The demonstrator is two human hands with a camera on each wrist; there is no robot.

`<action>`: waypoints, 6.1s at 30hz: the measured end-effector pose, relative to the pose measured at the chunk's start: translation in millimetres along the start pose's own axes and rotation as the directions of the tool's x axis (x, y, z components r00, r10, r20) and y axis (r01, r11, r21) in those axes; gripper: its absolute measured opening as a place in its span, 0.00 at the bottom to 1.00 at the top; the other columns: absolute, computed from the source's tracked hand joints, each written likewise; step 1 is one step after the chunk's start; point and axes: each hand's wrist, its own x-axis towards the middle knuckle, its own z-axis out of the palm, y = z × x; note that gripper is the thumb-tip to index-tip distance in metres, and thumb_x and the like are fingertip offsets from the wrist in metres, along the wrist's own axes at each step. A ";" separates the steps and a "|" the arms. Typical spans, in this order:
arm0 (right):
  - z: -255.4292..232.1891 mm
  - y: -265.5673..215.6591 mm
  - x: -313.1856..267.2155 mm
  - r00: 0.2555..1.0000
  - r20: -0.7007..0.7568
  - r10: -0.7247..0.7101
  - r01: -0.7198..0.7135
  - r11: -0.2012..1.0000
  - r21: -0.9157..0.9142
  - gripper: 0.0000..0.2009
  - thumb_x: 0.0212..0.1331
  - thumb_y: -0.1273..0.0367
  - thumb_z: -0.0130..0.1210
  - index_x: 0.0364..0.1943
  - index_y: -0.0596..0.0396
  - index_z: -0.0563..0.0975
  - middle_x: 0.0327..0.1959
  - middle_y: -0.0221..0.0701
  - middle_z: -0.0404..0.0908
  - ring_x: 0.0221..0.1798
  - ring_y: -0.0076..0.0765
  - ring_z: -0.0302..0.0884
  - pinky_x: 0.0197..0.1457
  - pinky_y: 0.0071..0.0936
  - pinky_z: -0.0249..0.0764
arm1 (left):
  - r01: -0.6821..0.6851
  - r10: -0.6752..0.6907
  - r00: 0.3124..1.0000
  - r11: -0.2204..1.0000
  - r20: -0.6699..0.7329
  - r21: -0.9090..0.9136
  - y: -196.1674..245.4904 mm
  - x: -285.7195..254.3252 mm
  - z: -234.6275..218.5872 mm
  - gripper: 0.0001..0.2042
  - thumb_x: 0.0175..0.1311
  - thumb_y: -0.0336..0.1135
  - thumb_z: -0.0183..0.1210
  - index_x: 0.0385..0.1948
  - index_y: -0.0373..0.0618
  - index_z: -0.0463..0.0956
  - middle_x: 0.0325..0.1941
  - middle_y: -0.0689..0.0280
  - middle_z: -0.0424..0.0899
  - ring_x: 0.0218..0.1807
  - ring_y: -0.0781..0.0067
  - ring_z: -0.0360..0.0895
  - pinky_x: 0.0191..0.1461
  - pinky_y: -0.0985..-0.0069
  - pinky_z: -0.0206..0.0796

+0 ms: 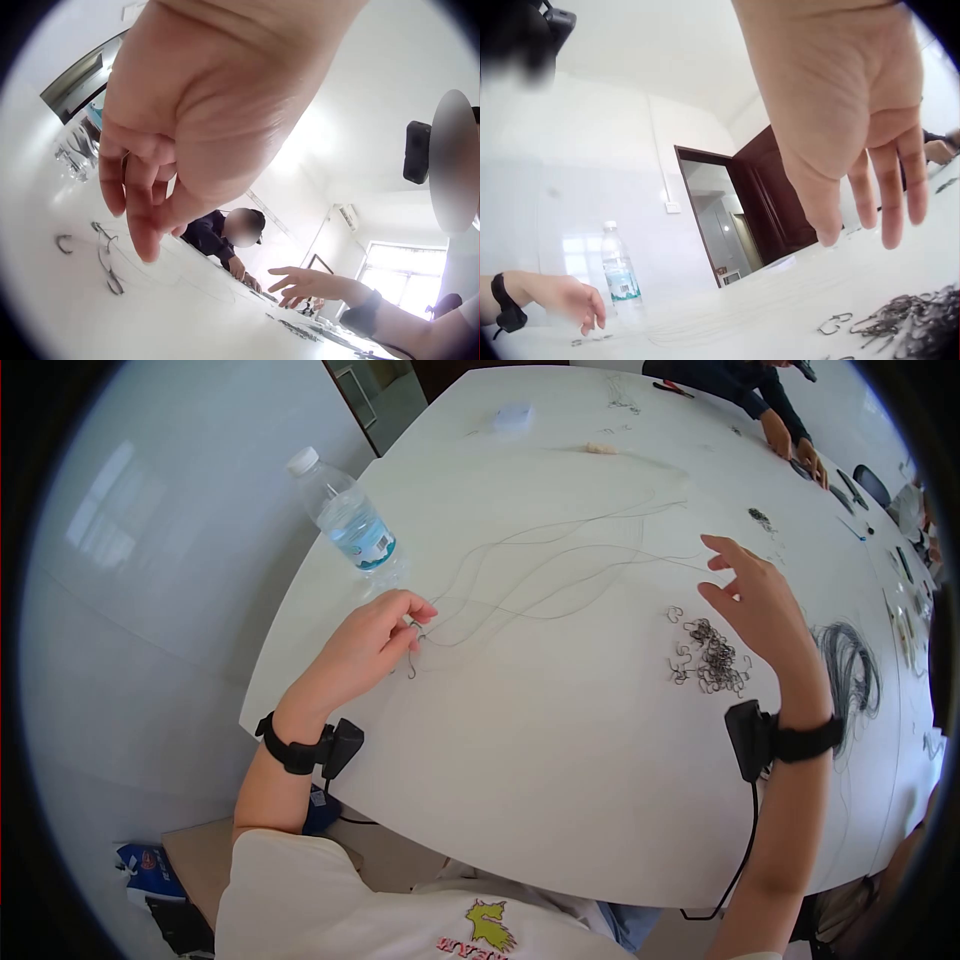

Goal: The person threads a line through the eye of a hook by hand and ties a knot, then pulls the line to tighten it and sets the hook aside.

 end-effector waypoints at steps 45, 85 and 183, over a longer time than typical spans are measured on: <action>-50.2 -25.7 -59.2 0.999 0.039 0.002 -0.005 0.998 0.070 0.11 0.57 0.72 0.60 0.43 0.62 0.80 0.31 0.41 0.85 0.33 0.41 0.84 0.38 0.32 0.78 | 0.143 -0.104 0.986 0.936 -0.133 0.322 9.2 16.7 42.6 0.15 0.58 0.35 0.66 0.43 0.39 0.76 0.38 0.61 0.82 0.38 0.68 0.78 0.43 0.74 0.72; -29.9 -31.0 -59.3 0.991 0.121 -0.050 0.050 0.999 0.010 0.10 0.57 0.72 0.61 0.42 0.60 0.81 0.29 0.39 0.85 0.32 0.40 0.84 0.38 0.30 0.77 | -0.062 0.087 0.996 0.898 -0.037 0.437 34.7 -31.4 59.8 0.05 0.59 0.32 0.62 0.31 0.43 0.76 0.32 0.64 0.80 0.36 0.63 0.78 0.38 0.70 0.70; -73.2 97.2 -144.3 0.950 -0.094 0.297 -0.311 0.921 -0.234 0.02 0.48 0.71 0.57 0.24 0.53 0.77 0.21 0.33 0.80 0.27 0.43 0.79 0.31 0.35 0.72 | -0.273 0.516 0.749 0.812 0.417 -0.516 68.3 33.8 111.7 0.03 0.63 0.21 0.59 0.33 0.38 0.82 0.38 0.64 0.81 0.33 0.80 0.76 0.34 0.84 0.68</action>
